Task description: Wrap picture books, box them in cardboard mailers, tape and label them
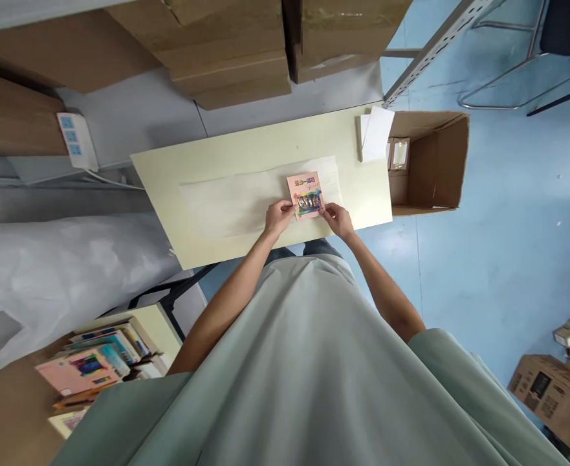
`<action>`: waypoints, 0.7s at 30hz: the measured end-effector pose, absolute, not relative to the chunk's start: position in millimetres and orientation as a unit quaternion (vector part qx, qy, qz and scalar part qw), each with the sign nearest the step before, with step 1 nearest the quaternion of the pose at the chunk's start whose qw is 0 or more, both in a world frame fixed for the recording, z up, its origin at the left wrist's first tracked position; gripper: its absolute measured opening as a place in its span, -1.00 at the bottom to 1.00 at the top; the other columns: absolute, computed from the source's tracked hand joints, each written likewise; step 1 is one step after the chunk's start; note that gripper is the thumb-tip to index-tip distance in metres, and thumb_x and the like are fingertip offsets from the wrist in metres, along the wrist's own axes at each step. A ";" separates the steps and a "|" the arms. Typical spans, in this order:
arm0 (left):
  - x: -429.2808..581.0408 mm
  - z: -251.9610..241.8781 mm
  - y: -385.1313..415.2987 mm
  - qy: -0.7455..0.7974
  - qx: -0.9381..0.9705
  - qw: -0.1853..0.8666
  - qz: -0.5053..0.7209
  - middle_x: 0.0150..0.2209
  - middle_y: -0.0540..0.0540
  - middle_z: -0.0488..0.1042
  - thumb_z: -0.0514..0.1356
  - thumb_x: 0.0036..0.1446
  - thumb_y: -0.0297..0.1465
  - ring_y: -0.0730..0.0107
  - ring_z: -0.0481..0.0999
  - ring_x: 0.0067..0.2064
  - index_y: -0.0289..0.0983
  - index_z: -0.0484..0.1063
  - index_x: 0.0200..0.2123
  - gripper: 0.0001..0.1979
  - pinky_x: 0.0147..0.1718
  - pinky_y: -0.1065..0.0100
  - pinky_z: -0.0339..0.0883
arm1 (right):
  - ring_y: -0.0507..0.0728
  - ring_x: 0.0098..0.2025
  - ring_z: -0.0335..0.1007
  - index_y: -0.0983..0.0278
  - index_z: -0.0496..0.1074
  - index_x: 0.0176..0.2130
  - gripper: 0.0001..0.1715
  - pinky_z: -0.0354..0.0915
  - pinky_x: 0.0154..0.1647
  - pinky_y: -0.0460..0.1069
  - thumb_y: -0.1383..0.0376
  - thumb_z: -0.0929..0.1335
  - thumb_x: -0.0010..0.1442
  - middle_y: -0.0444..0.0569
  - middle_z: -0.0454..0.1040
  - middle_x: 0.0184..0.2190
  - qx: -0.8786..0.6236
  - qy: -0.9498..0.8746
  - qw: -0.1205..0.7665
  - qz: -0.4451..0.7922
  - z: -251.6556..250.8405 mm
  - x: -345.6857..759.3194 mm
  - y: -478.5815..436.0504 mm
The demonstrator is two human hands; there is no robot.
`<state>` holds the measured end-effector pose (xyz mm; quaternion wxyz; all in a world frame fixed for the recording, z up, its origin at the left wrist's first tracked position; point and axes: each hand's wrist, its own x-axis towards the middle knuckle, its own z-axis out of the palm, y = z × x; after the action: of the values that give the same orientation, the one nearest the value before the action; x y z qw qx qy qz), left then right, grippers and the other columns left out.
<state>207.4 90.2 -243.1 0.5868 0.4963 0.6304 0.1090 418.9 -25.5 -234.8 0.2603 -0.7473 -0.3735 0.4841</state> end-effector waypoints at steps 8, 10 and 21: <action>225.9 -266.9 85.9 0.669 0.508 0.540 0.056 -0.08 -0.19 0.81 0.46 0.22 -0.33 0.03 0.77 -0.01 -0.22 0.78 -0.20 -0.88 0.04 0.21 0.55 | 0.35 -0.03 0.68 0.17 0.49 -0.01 -0.74 0.45 -0.03 0.10 0.10 0.29 0.58 0.15 0.75 -0.07 -0.802 -0.399 0.100 0.432 -245.5 419.6 -16.9; 225.5 -271.9 83.7 0.675 0.487 0.549 0.077 -0.09 -0.18 0.81 0.48 0.20 -0.32 0.03 0.77 0.00 -0.21 0.78 -0.21 -0.88 0.04 0.22 0.56 | 0.36 -0.01 0.69 0.17 0.49 0.00 -0.76 0.47 0.00 0.11 0.11 0.30 0.59 0.15 0.75 -0.05 -0.800 -0.404 0.096 0.432 -246.7 419.3 -14.2; 219.5 -280.2 84.8 0.691 0.466 0.541 0.111 -0.25 -0.13 0.78 0.58 0.01 -0.21 -0.01 0.74 -0.06 -0.16 0.76 -0.34 -0.80 -0.03 0.19 0.51 | 0.37 0.06 0.66 0.17 0.51 0.07 -0.76 0.52 0.14 0.22 0.12 0.37 0.53 0.18 0.71 0.05 -0.842 -0.380 0.121 0.364 -231.6 455.9 -26.7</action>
<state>219.5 84.8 -280.2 0.5413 0.4661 0.6910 0.1108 455.9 -26.7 -231.6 0.1207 -0.8419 -0.3799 0.3637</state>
